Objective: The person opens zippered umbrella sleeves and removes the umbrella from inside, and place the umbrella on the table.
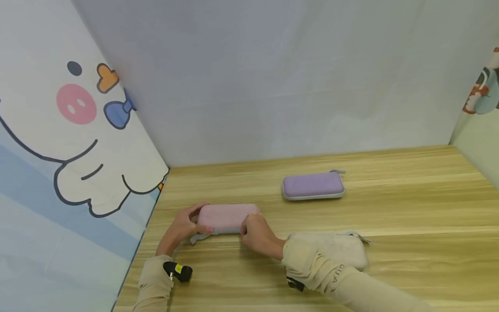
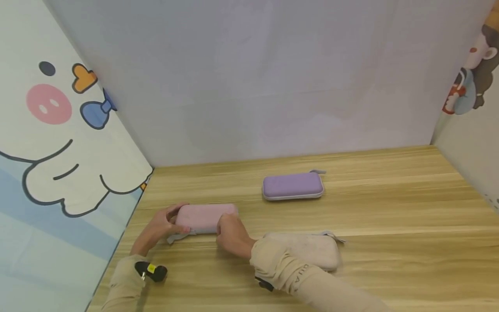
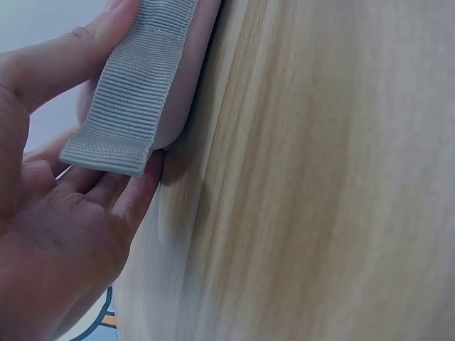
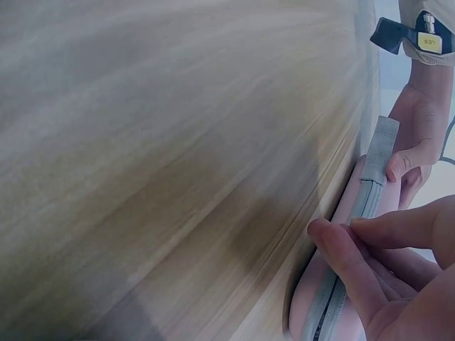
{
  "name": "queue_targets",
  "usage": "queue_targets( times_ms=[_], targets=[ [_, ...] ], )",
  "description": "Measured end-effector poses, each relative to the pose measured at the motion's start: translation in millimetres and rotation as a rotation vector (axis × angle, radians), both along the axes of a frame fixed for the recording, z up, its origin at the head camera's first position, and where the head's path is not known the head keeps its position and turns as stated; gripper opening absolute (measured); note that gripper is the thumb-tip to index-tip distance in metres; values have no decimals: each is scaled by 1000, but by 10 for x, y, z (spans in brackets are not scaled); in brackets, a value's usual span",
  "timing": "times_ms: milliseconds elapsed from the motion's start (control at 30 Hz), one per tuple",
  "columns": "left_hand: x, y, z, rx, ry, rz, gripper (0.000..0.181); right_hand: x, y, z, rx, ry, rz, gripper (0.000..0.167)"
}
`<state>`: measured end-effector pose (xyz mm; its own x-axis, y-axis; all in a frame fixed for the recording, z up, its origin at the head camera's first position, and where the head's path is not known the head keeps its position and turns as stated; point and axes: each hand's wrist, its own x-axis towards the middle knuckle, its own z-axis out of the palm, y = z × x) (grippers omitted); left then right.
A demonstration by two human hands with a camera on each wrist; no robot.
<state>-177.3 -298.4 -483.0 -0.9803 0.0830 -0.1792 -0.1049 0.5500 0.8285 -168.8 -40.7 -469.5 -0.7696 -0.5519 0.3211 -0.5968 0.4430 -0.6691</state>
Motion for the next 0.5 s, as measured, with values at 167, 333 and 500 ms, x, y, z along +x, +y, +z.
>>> queue_targets(
  times_ms=[167,333,500],
  targets=[
    [10,7,15,-5,-5,10,89,10,-4,17,0,-5,11,33],
    [-2,20,13,-29,-13,19,88,-1,-9,21,0,-10,11,36],
    [-22,25,3,-42,-26,24,89,-7,-30,1,4,-33,14,39]
  ],
)
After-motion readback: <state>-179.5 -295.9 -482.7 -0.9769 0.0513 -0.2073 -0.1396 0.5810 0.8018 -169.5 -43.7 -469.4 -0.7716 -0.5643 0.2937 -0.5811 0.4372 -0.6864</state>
